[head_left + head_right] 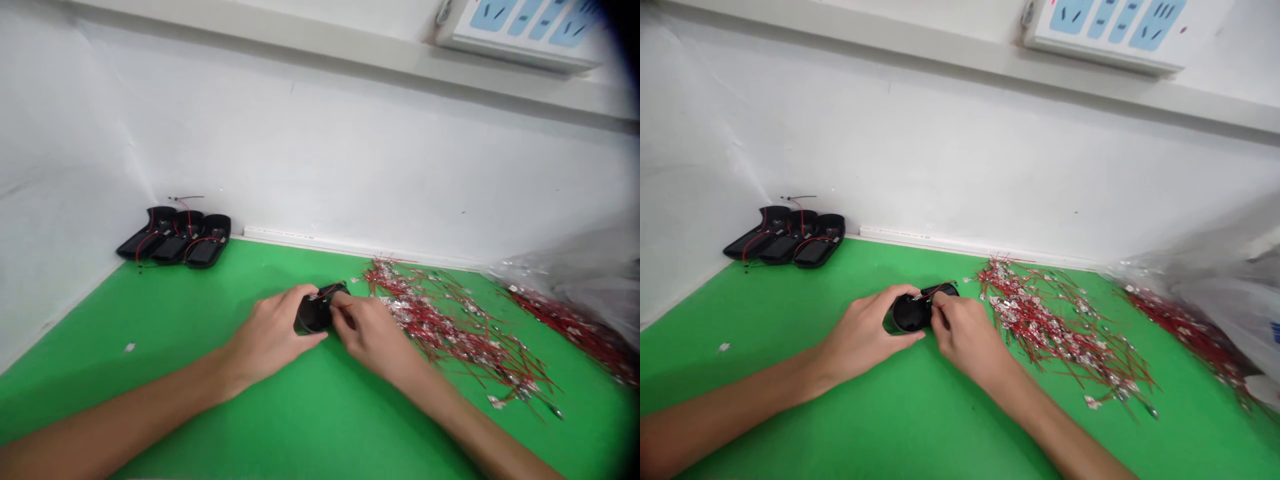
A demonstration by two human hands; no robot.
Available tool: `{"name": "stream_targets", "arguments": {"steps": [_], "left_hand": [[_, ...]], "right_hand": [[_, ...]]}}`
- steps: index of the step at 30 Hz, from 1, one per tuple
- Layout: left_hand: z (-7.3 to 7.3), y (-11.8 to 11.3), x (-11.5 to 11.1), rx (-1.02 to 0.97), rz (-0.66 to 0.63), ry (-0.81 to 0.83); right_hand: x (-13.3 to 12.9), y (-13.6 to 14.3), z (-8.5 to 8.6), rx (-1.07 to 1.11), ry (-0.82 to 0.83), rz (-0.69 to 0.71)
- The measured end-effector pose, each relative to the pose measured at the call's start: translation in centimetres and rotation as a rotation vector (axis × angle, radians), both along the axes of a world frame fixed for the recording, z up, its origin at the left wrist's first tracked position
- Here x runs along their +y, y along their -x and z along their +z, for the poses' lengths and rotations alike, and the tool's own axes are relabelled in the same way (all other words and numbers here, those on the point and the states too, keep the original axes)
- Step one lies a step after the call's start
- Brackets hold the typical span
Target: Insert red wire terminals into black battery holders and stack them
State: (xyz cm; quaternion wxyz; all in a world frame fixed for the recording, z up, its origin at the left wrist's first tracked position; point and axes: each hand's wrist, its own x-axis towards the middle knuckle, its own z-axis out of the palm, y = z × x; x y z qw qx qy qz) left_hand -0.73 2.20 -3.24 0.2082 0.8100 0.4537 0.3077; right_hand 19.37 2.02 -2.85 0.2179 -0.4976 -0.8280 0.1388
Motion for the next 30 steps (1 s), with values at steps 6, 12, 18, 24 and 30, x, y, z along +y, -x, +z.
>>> {"name": "stream_targets", "arguments": {"steps": [6, 12, 18, 24, 30], "left_hand": [[-0.27, -0.35, 0.20, -0.016, 0.023, -0.014], [0.04, -0.63, 0.51, -0.049, 0.064, 0.031], [0.05, -0.51, 0.57, -0.066, 0.083, 0.058], [-0.06, -0.70, 0.31, -0.064, 0.042, 0.046], [0.14, -0.86, 0.78, -0.086, 0.088, 0.061]], "right_hand": [[0.37, -0.07, 0.05, -0.020, -0.004, -0.004], [0.35, 0.27, -0.35, -0.020, -0.058, -0.007], [0.27, 0.56, -0.29, -0.046, -0.068, -0.040], [0.24, 0.56, -0.23, -0.042, -0.025, -0.054], [-0.13, 0.67, -0.75, -0.064, -0.074, -0.091]]}}
